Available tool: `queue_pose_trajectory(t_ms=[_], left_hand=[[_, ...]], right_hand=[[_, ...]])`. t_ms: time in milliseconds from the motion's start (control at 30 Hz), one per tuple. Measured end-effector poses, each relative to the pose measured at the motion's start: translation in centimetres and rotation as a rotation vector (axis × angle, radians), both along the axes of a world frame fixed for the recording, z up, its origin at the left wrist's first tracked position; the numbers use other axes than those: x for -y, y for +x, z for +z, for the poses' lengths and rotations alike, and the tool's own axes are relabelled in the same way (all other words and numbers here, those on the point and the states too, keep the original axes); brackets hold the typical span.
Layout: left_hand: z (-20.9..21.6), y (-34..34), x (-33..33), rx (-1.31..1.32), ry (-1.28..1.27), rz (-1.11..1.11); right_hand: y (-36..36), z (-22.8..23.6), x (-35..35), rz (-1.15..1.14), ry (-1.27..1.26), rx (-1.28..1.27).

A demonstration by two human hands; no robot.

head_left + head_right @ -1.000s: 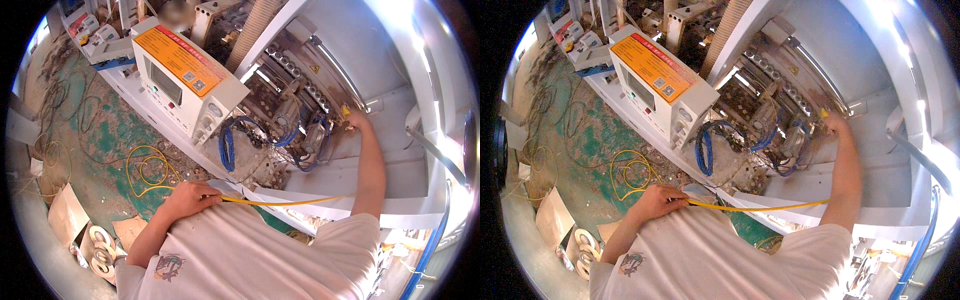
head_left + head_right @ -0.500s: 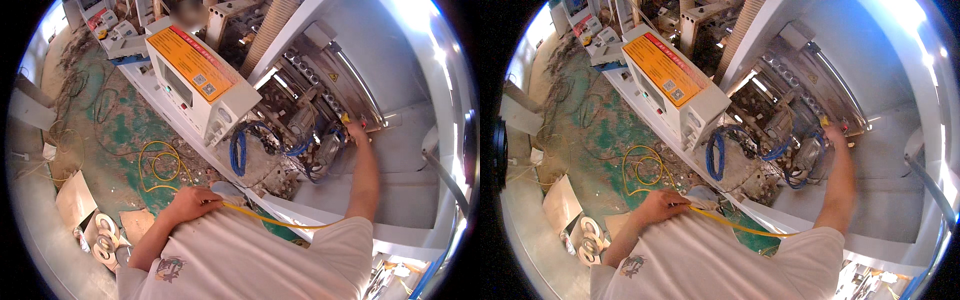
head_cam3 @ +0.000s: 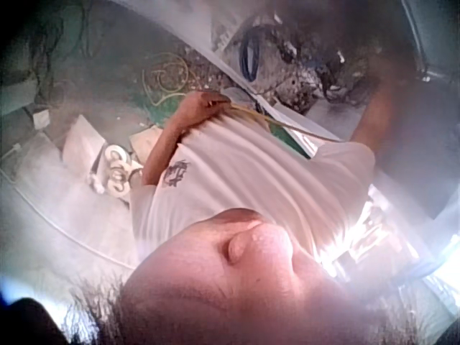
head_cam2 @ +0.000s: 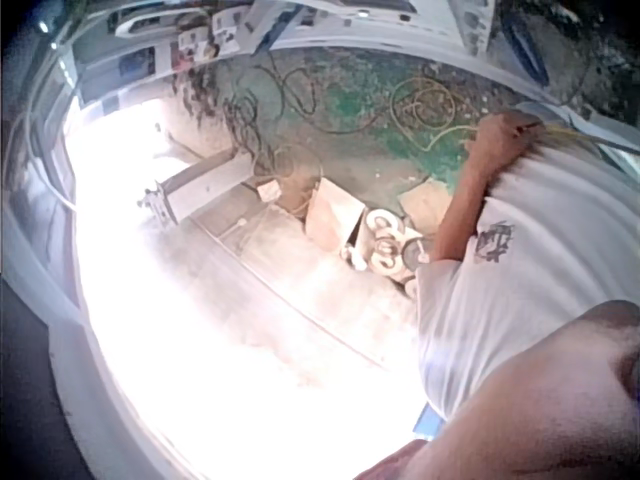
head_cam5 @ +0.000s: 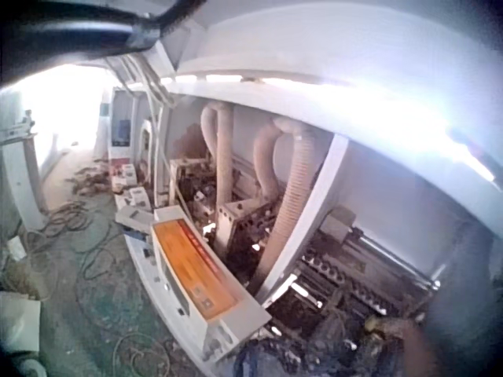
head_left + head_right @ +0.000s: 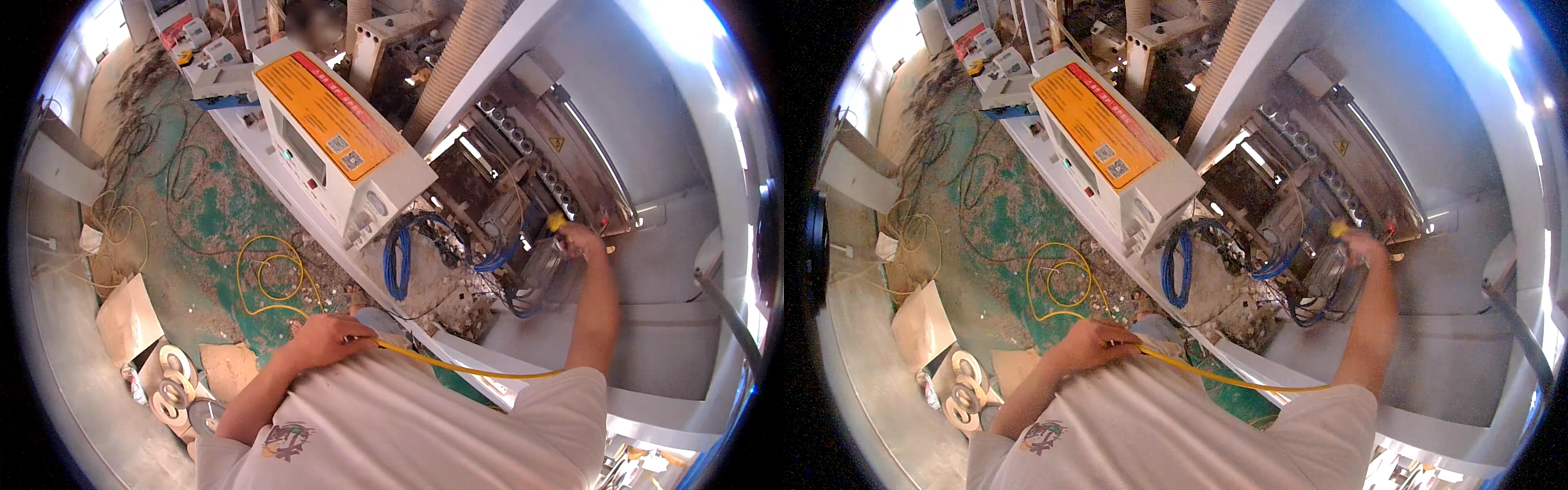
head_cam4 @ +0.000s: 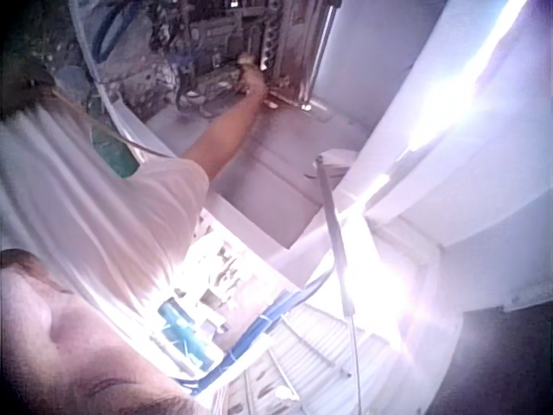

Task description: The person uses pliers to cut or pull a material inside the machine, then uses an air nozzle to blow dust and debris away from the internal components.

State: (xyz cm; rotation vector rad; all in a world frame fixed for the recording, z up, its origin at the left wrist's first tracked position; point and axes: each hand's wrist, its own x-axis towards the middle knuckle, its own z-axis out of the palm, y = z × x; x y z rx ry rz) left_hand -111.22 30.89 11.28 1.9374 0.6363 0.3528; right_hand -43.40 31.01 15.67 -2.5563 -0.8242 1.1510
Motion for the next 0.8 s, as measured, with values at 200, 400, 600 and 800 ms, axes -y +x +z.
queue_pose_trajectory(t_ms=[200,400,600,800], left_hand=[[0.6,-0.2,0.0,0.009,-0.008,-0.041],[-0.2,-0.6,0.6,0.089,0.043,-0.056],[1.2,-3.0,1.1,0.059,0.048,-0.001],[0.7,-5.4,1.4,0.051,0.071,0.042]], right_hand=[[-3.5,4.9,-5.1,0.069,0.095,0.080],[-5.5,4.6,-9.7,0.179,0.096,0.336],[-12.4,2.0,-12.5,0.203,0.021,0.309],[-16.1,-1.0,-14.5,0.135,0.216,0.311]])
